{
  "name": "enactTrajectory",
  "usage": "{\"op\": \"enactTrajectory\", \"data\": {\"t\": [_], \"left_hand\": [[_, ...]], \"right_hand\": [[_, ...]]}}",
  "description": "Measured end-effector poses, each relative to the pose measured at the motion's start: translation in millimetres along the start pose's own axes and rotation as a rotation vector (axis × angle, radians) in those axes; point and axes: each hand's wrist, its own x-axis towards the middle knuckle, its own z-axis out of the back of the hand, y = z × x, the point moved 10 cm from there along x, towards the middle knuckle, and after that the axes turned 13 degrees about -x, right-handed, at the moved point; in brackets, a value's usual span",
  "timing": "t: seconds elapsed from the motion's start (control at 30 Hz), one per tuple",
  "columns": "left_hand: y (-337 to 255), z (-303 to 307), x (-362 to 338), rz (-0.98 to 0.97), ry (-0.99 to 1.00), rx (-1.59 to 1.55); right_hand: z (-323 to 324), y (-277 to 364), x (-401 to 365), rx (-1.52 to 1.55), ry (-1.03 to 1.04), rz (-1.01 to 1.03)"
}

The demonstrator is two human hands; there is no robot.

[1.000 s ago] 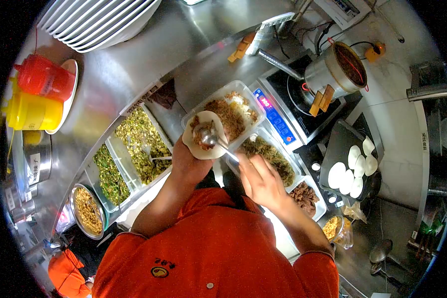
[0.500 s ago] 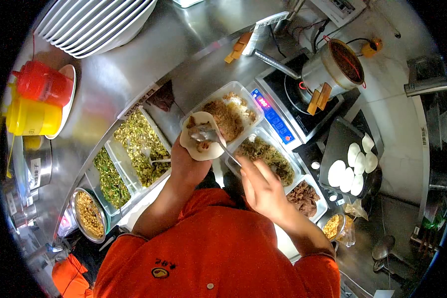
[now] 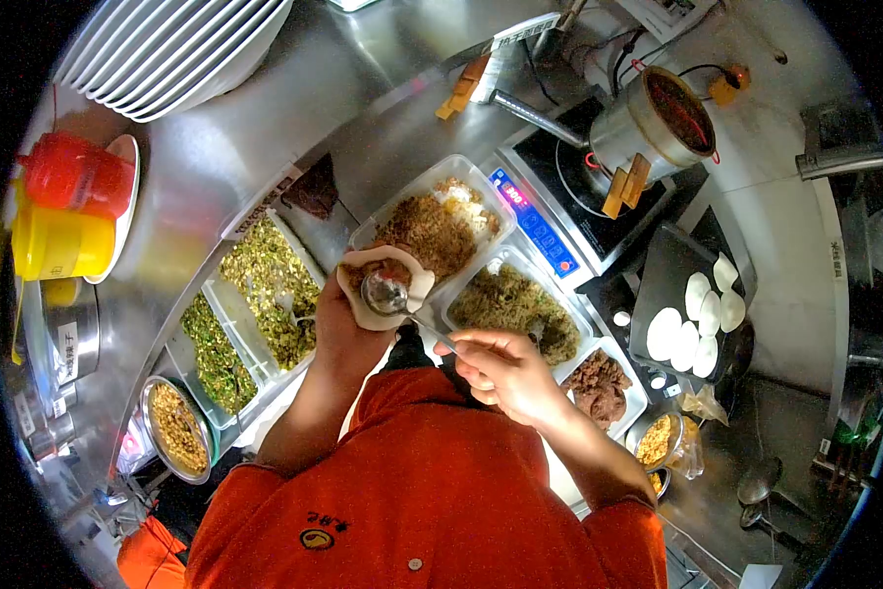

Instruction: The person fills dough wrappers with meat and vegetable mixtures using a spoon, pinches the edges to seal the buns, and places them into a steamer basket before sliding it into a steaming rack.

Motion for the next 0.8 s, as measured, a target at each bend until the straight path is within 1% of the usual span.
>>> {"op": "enactTrajectory", "data": {"t": [0.03,0.07,0.1,0.17,0.2,0.23,0.27,0.3,0.33,0.37,0.4,0.43,0.47,0.5,0.53,0.57,0.63,0.7,0.73,0.77,0.8], "left_hand": [[10,4,3,0.110,0.025,-0.170],[9,-11,2,0.102,-0.002,-0.066],[11,-15,2,0.102,-0.002,-0.067],[16,3,0,0.112,-0.230,-0.139],[15,0,-1,0.110,-0.247,-0.109],[15,5,-1,0.111,-0.248,-0.110],[15,2,1,0.124,-0.157,-0.130],[15,-3,2,0.135,-0.065,-0.150],[17,-2,3,0.136,-0.065,-0.150],[15,2,3,0.089,-0.114,-0.109],[13,5,2,0.043,-0.164,-0.069],[16,1,1,0.047,-0.165,-0.068],[14,-8,0,0.024,-0.130,0.046],[13,-15,-1,0.001,-0.094,0.160],[2,-3,1,-0.109,-0.102,0.481],[-3,1,2,-0.109,-0.102,0.483],[16,13,3,0.141,-0.130,-0.085],[19,22,8,0.124,-0.131,-0.127],[18,25,9,0.116,-0.129,-0.113],[17,30,10,0.109,-0.128,-0.101],[14,41,12,0.116,-0.097,-0.161]], "right_hand": [[-2,-3,2,0.015,0.032,-0.003],[-2,-4,5,0.015,0.032,-0.003],[-3,-8,7,0.025,0.028,-0.015],[-1,-12,10,0.035,0.024,-0.028],[-2,-18,9,0.119,0.055,-0.077],[-3,-23,8,0.204,0.086,-0.126],[-1,-18,4,0.205,0.085,-0.126],[-7,-10,-3,0.247,0.154,-0.137],[-14,-5,-6,0.290,0.223,-0.146],[-13,-6,-4,0.290,0.224,-0.147],[0,-4,1,0.185,0.111,-0.085],[13,0,5,0.081,-0.005,-0.022],[13,-1,7,0.096,-0.059,-0.109],[16,-3,6,0.098,-0.064,-0.106],[15,-4,7,0.128,-0.008,-0.087],[13,-6,9,0.160,0.047,-0.069],[9,-19,13,0.212,0.059,-0.098],[3,-33,17,0.265,0.128,-0.202],[0,-31,18,0.292,0.263,-0.208],[5,-30,21,0.293,0.378,-0.141],[24,-22,26,0.223,0.332,-0.075]]}}
